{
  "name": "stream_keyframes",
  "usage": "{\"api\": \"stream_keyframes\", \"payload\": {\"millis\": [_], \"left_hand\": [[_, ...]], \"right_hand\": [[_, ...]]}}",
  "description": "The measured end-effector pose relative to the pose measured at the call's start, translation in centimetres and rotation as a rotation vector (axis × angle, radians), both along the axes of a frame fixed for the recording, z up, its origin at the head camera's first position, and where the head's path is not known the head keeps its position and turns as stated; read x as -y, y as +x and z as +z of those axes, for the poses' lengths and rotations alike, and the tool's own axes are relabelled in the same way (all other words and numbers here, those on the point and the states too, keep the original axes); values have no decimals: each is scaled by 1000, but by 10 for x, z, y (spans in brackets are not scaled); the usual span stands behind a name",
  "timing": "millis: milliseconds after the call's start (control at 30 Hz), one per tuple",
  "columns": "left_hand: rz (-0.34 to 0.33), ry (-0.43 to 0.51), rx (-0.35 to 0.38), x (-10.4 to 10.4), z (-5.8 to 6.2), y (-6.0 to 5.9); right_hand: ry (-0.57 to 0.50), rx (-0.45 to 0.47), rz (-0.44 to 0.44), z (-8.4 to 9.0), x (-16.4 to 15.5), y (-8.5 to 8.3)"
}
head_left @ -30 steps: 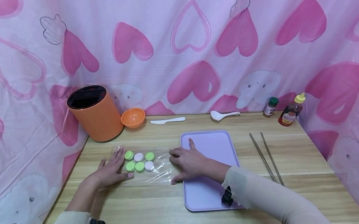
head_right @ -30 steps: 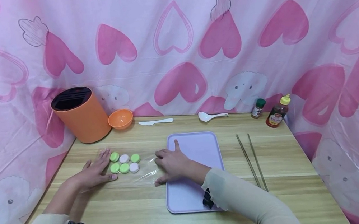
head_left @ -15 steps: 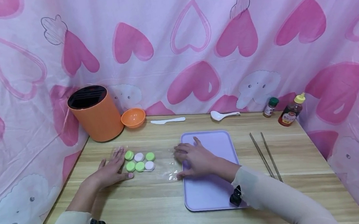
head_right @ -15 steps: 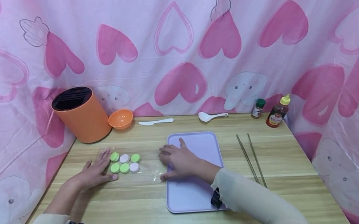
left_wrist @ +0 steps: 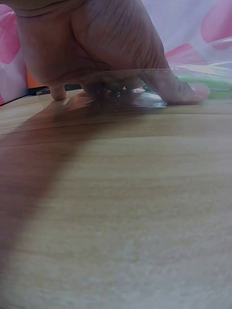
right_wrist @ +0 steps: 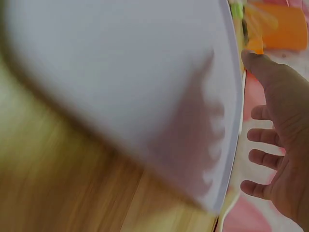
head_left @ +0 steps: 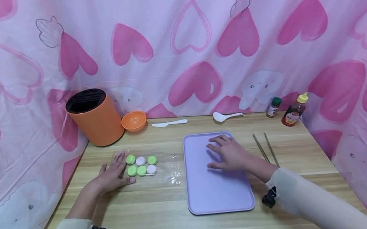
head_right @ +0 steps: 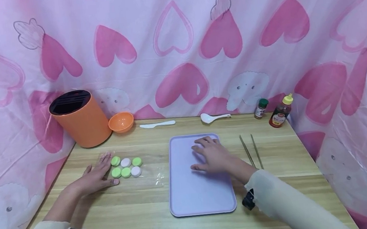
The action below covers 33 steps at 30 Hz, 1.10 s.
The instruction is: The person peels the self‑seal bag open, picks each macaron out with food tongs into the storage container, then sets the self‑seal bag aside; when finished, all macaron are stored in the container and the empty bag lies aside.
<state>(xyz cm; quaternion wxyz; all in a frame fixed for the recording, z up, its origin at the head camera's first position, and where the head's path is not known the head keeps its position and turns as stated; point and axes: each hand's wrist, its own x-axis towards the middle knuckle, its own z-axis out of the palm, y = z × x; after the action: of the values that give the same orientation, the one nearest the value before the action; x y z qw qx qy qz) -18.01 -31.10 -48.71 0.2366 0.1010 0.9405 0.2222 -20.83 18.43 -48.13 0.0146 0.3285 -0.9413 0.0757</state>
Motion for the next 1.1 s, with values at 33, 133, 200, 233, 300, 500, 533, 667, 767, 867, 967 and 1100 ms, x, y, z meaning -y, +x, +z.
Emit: {"api": "stream_keyframes", "payload": {"millis": [33,133,200,233,300,500,533,667,767,867,967,1100], "left_hand": [[0,-1,-1,0,0,0],[-3,-7,-8,0,-1,0],[-4,-10,-11,0,-1,1],[-4,-10,-12,0,-1,1],[-5,-8,-15,1,-1,1],[-9,-4,-22,0,-2,2],[-9,-5,-23,0,-2,2],[-5,-2,-20,-2,-1,3],[-2,-4,-15,-3,1,4],[0,-4,-13,-3,2,4],[0,-1,-14,-3,2,4],[0,4,-19,-3,2,4]], "right_hand": [[0,2,-21,1,-8,1],[0,8,-77,2,-29,4],[2,20,-118,3,-42,5],[3,26,-137,3,-48,6],[0,43,-173,3,-59,8],[-7,60,-255,3,-88,15],[-8,60,-265,3,-93,17],[6,57,-305,4,-108,25],[12,63,-336,6,-118,30],[25,63,-360,6,-128,35],[41,63,-392,5,-137,38],[45,69,-438,3,-147,41]]}}
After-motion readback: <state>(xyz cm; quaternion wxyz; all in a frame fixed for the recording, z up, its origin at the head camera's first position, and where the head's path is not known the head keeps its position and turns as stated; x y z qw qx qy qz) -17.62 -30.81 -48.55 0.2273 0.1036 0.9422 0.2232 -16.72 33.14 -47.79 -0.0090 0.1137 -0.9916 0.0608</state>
